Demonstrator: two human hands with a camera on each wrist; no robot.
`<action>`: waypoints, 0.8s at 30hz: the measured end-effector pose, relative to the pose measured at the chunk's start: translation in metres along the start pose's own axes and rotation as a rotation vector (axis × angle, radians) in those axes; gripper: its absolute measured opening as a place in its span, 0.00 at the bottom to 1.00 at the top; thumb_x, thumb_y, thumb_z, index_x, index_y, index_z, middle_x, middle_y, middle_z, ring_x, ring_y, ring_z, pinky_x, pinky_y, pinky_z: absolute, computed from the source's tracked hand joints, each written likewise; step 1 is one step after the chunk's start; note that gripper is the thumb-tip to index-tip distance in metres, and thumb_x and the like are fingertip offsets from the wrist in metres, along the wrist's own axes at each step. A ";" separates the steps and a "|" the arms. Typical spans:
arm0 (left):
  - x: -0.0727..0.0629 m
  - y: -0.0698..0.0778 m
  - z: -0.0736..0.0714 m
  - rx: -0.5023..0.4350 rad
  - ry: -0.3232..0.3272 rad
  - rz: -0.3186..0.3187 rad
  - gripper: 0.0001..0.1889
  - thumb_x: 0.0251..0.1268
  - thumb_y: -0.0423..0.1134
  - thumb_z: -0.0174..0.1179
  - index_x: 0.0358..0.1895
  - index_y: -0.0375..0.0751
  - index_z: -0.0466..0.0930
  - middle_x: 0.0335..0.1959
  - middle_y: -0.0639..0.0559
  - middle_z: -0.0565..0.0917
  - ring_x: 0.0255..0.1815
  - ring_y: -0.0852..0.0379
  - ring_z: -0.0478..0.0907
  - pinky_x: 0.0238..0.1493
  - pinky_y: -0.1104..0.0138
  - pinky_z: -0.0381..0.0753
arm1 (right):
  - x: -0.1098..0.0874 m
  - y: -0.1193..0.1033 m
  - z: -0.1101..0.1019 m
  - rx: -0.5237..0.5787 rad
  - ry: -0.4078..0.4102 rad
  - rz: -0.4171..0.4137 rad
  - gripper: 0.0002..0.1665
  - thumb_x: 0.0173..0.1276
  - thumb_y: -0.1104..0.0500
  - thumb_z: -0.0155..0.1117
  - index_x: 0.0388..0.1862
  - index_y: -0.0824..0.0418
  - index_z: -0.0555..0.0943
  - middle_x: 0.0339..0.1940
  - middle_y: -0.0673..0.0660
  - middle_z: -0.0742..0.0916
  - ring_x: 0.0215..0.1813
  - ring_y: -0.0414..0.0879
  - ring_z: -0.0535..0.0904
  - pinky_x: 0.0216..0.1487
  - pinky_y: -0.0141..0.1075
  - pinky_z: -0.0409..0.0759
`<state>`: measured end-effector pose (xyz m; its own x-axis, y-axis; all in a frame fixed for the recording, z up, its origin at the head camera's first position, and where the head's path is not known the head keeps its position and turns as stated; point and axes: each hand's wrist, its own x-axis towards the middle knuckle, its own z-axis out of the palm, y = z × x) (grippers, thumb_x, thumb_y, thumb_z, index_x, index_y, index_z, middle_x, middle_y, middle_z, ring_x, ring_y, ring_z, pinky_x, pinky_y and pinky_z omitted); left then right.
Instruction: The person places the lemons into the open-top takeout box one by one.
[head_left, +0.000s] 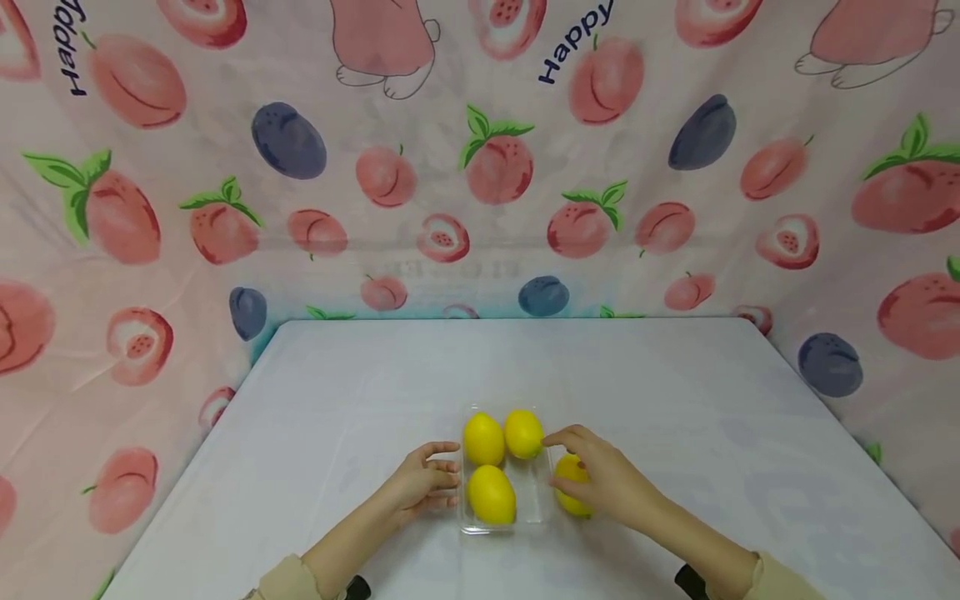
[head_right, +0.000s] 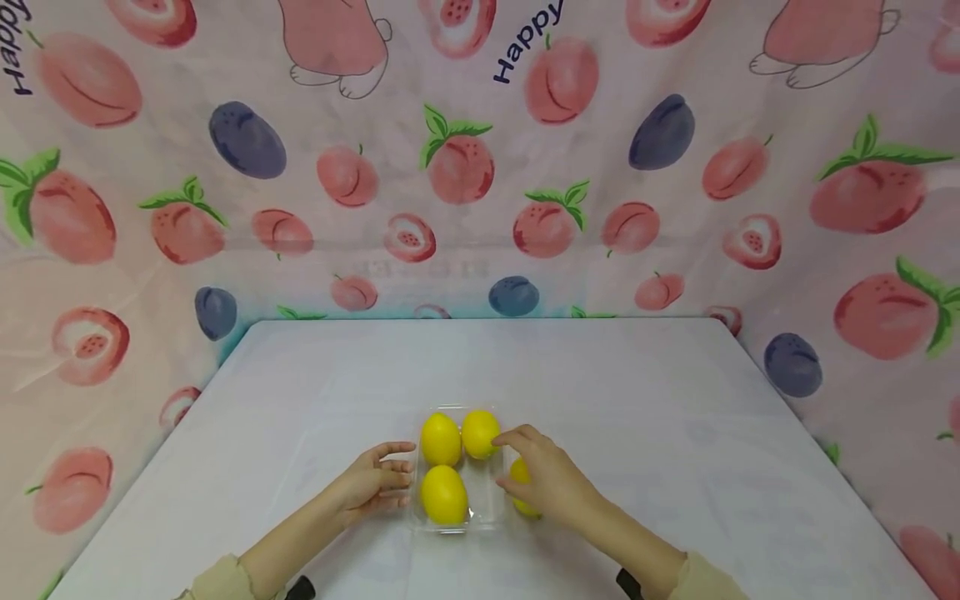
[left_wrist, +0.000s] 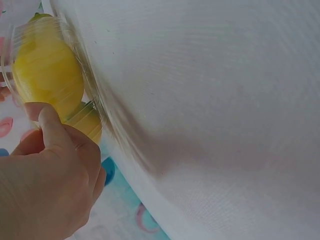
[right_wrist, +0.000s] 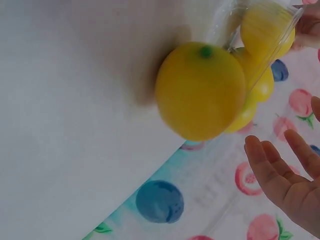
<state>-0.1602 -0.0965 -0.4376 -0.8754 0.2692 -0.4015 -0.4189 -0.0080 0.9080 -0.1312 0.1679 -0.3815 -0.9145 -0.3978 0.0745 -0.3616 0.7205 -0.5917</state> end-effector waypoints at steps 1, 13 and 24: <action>0.000 0.000 0.000 0.001 0.002 -0.001 0.27 0.59 0.20 0.52 0.62 0.31 0.61 0.34 0.51 0.74 0.29 0.60 0.74 0.30 0.70 0.85 | -0.001 0.002 -0.001 -0.004 0.000 0.009 0.23 0.60 0.57 0.68 0.54 0.60 0.76 0.53 0.56 0.79 0.53 0.58 0.78 0.49 0.48 0.83; -0.002 0.000 -0.001 0.008 0.010 -0.002 0.24 0.61 0.21 0.50 0.62 0.31 0.61 0.34 0.50 0.74 0.29 0.60 0.73 0.30 0.70 0.84 | -0.003 0.024 -0.003 -0.077 -0.083 0.102 0.29 0.57 0.55 0.70 0.57 0.61 0.75 0.53 0.60 0.79 0.55 0.59 0.76 0.56 0.57 0.76; -0.001 0.001 0.000 0.013 -0.010 0.006 0.26 0.60 0.20 0.51 0.62 0.31 0.60 0.35 0.51 0.73 0.31 0.60 0.73 0.31 0.70 0.84 | 0.004 0.035 0.006 -0.054 -0.164 0.205 0.28 0.52 0.58 0.74 0.53 0.58 0.76 0.47 0.58 0.80 0.46 0.50 0.76 0.51 0.54 0.78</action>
<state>-0.1593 -0.0969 -0.4363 -0.8755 0.2790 -0.3945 -0.4101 0.0026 0.9120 -0.1460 0.1879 -0.4071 -0.9297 -0.3235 -0.1761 -0.1847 0.8233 -0.5368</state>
